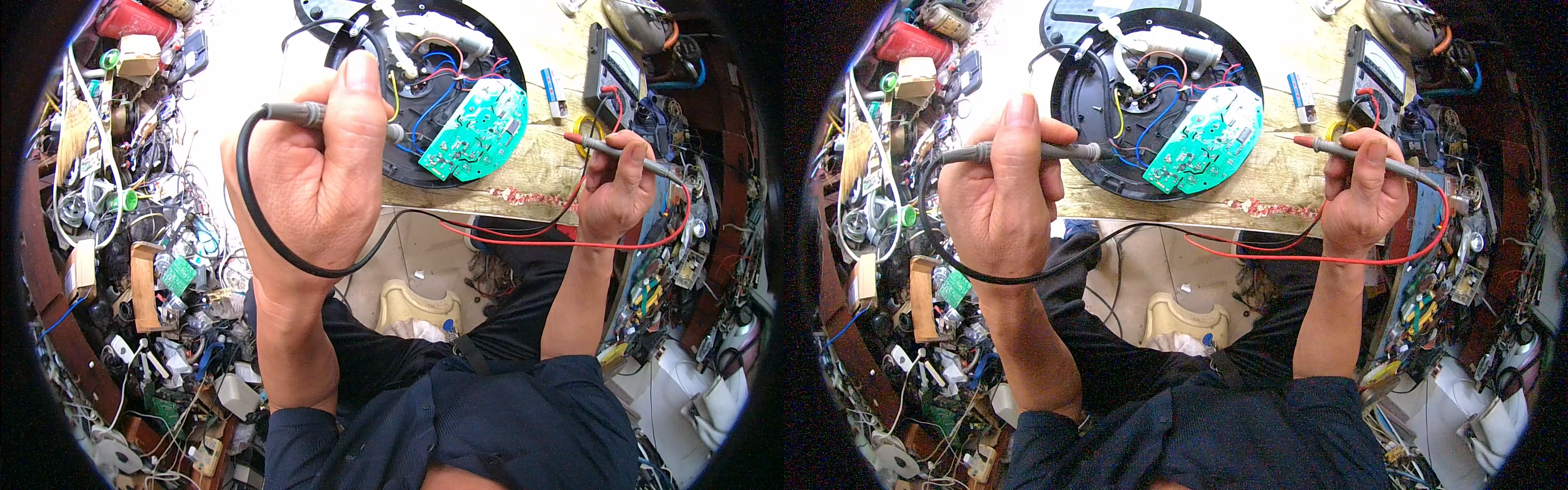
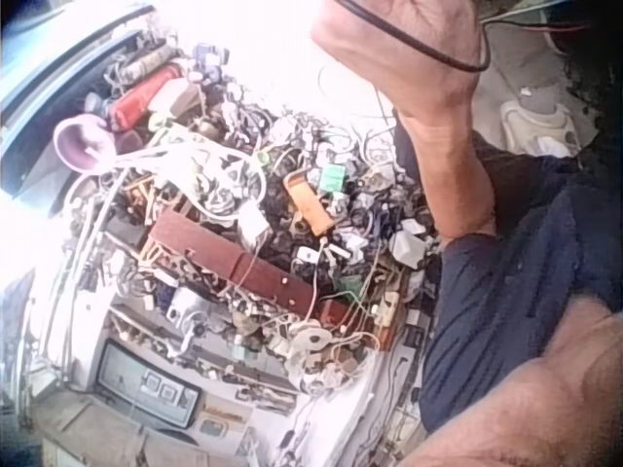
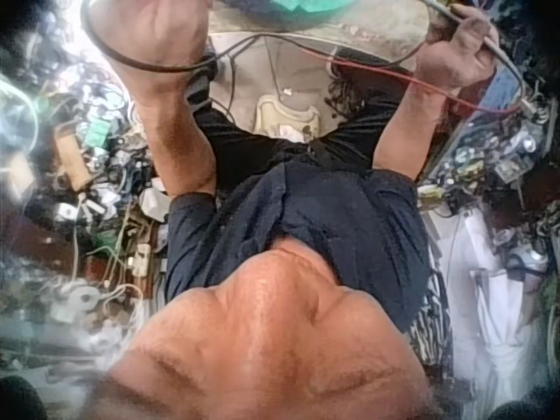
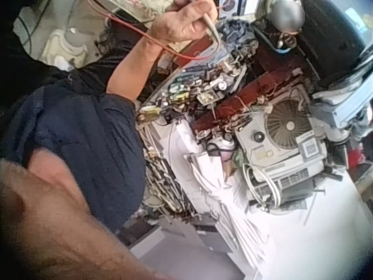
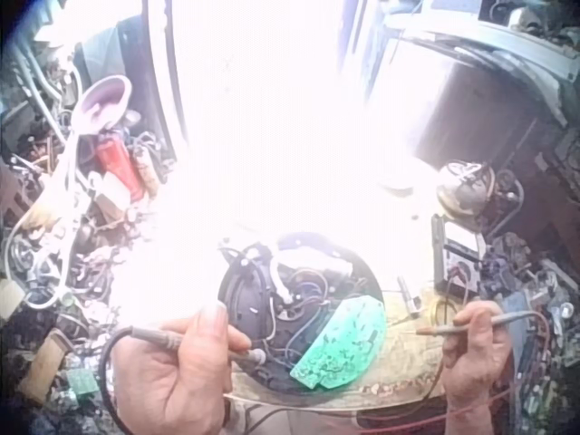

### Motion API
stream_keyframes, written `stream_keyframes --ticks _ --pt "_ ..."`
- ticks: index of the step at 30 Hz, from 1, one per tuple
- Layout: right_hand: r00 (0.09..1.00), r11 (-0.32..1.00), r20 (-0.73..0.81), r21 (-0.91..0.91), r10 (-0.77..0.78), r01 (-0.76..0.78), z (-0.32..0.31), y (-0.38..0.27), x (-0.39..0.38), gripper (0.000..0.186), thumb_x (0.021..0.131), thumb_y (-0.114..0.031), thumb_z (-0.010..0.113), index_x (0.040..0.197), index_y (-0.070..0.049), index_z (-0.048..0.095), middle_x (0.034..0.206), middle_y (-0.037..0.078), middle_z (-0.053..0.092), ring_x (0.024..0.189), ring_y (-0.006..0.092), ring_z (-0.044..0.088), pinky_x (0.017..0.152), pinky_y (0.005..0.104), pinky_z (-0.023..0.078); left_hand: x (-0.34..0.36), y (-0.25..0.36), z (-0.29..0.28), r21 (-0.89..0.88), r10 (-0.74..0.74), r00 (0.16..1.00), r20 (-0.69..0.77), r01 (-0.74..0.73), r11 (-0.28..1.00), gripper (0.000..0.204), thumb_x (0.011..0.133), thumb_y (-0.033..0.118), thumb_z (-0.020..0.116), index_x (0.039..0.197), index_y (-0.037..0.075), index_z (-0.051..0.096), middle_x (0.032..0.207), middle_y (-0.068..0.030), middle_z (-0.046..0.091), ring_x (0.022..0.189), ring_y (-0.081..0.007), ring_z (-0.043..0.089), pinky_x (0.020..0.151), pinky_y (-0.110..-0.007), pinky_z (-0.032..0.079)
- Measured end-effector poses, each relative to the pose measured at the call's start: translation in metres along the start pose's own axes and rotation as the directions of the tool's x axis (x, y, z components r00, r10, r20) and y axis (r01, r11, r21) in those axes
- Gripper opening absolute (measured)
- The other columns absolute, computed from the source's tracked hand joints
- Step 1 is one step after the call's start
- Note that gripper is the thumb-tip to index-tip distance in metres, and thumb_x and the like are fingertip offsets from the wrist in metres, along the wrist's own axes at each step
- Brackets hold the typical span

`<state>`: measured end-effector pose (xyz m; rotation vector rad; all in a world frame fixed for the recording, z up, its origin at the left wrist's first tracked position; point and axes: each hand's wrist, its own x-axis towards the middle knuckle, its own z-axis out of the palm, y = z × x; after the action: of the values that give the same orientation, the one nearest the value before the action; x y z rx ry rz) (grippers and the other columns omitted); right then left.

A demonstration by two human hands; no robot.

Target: The person uses a multimeter to test points on a green circuit board placed inside a disassembled robotic vacuum cleaner. They adjust the multimeter dial and repeatedly touch the probes to various components on the board.

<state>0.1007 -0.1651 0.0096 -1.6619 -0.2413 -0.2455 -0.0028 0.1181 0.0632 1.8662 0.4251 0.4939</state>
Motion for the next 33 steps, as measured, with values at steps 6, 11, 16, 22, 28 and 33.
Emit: stream_keyframes --ticks 6,11,16,22,28,33 --pt "0.999 0.999 -0.038 -0.049 -0.005 0.003 0.0025 -0.0034 -0.0007 0.037 0.113 -0.036 0.055 0.099 -0.004 0.066 0.067 0.003 0.056 0.051 0.006 0.042 0.046 0.0196 0.029 0.0006 -0.0016 -0.0026 0.021 0.0 1.0 0.021 -0.001 1.0 0.049 0.111 0.036 0.056 0.085 -0.001 0.074 0.056 0.0016 0.053 0.049 -0.0045 0.045 0.047 -0.023 0.031" --pt "0.999 1.0 -0.037 -0.028 -0.013 0.012 0.0014 0.0 -0.0004 0.037 0.112 -0.037 0.055 0.098 -0.004 0.066 0.067 0.003 0.056 0.051 0.0057 0.042 0.046 0.0198 0.028 0.0005 -0.0007 -0.0049 0.054 -0.002 0.999 0.042 0.0 0.999 0.05 0.112 0.037 0.056 0.085 -0.001 0.074 0.056 0.0017 0.052 0.05 -0.0047 0.044 0.047 -0.024 0.032" --pt "0.999 1.0 -0.034 -0.025 -0.004 0.004 0.0024 -0.0016 -0.0013 0.038 0.112 -0.037 0.055 0.098 -0.004 0.067 0.067 0.003 0.056 0.051 0.0056 0.042 0.046 0.0201 0.029 0.0002 -0.002 -0.0048 0.037 0.004 0.999 0.042 -0.005 0.999 0.05 0.112 0.037 0.056 0.085 -0.001 0.074 0.056 0.0017 0.052 0.049 -0.0046 0.044 0.047 -0.023 0.031" --pt "1.0 1.0 -0.027 -0.027 0.001 -0.002 0.0027 -0.0033 -0.0017 0.038 0.113 -0.036 0.054 0.099 -0.003 0.067 0.067 0.002 0.055 0.051 0.006 0.043 0.046 0.02 0.031 -0.0005 0.0021 -0.0012 0.004 -0.006 1.0 0.002 0.006 1.0 0.05 0.112 0.037 0.056 0.086 -0.001 0.075 0.056 0.0017 0.053 0.048 -0.0041 0.044 0.045 -0.022 0.03" --pt "1.0 1.0 -0.019 -0.027 -0.013 0.013 0.0028 -0.0022 -0.0016 0.037 0.113 -0.035 0.054 0.099 -0.004 0.067 0.067 0.002 0.055 0.052 0.0058 0.044 0.046 0.0197 0.031 0.0009 0.0016 -0.001 -0.022 -0.019 0.999 0.029 0.019 1.0 0.049 0.112 0.037 0.054 0.085 0.0 0.074 0.055 0.0027 0.052 0.046 -0.0035 0.043 0.043 -0.022 0.029" --pt "1.0 1.0 -0.006 0.03 -0.004 0.004 0.002 -0.0048 -0.0032 0.027 0.11 -0.03 0.062 0.102 -0.005 0.069 0.069 0.001 0.061 0.055 0.0043 0.05 0.046 0.0196 0.034 -0.0014 0.0019 -0.0003 -0.007 -0.032 0.999 0.009 0.032 0.999 0.049 0.113 0.036 0.054 0.085 0.0 0.073 0.055 0.0025 0.051 0.046 -0.004 0.042 0.043 -0.023 0.029"
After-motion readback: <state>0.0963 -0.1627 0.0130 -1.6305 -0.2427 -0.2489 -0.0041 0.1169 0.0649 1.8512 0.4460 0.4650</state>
